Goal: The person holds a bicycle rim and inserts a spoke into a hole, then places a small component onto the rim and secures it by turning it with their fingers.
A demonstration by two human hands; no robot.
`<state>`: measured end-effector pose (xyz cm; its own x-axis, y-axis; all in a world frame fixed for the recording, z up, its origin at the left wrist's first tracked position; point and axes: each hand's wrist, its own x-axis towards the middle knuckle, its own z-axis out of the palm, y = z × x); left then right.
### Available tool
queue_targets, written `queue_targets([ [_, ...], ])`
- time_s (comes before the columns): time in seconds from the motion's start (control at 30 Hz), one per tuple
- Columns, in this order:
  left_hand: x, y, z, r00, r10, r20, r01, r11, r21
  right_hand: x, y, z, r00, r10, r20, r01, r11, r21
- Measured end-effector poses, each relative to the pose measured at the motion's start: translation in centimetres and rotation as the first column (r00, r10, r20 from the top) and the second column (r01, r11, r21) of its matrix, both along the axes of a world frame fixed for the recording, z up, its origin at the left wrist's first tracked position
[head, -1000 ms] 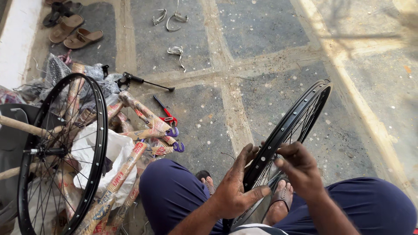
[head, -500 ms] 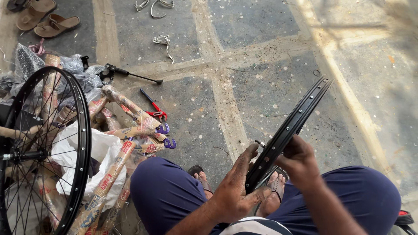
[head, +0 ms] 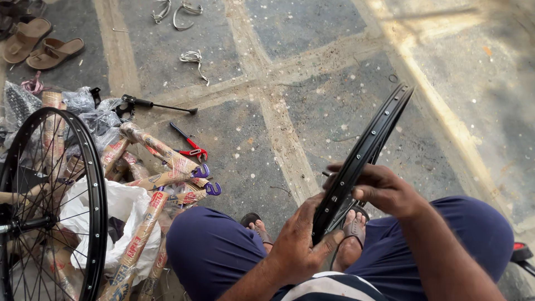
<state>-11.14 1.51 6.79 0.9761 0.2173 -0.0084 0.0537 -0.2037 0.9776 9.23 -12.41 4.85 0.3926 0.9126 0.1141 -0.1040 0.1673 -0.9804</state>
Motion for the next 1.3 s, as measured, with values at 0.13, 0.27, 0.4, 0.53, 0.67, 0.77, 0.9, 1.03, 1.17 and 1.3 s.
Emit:
queue_targets([
  [0.13,0.0,0.2,-0.4,0.999,0.038,0.024,-0.039,0.999,0.036,-2.9,1.5,-0.2,0.692,-0.441,0.572,0.404,0.893,0.2],
  [0.27,-0.5,0.1,-0.9,1.0,0.028,0.003,-0.028,0.999,0.016,-3.1,1.1,-1.3,0.548,-0.364,0.753,0.441,0.891,0.11],
  [0.4,-1.5,-0.7,-1.5,0.988,0.043,0.149,-0.049,0.998,0.034,-3.2,2.4,-1.8,0.579,-0.258,0.773,0.277,0.955,0.112],
  [0.53,-1.5,-1.2,-2.6,0.962,0.076,0.261,-0.088,0.995,0.036,-4.9,4.3,-0.5,0.319,-0.553,0.77,0.518,0.782,0.348],
  [0.67,-1.7,-0.4,-3.2,0.996,0.085,0.034,-0.085,0.996,0.016,-3.2,3.4,1.2,0.934,0.057,0.352,-0.093,0.992,0.088],
  [0.77,-1.7,-0.5,-3.0,0.987,0.104,0.124,-0.107,0.994,0.015,-2.7,3.2,0.8,0.997,0.078,0.015,-0.078,0.997,0.0],
  [0.9,-1.5,-0.5,-2.6,0.986,0.097,0.132,-0.097,0.995,-0.012,-5.3,4.1,-1.1,0.27,-0.603,0.75,0.574,0.727,0.378],
  [1.03,-1.6,-0.2,-2.1,0.987,0.097,0.126,-0.093,0.995,-0.037,-5.7,1.9,-2.2,0.519,-0.459,0.721,0.438,0.867,0.236],
  [1.17,-1.4,-0.2,-1.7,0.978,0.061,0.197,-0.049,0.997,-0.067,-1.3,-1.5,-2.7,0.938,-0.235,0.257,0.223,0.972,0.074],
  [1.3,-1.2,-0.5,-1.5,0.971,0.052,0.233,-0.047,0.998,-0.03,1.1,-0.7,-2.0,0.994,0.075,0.074,-0.075,0.997,0.006],
])
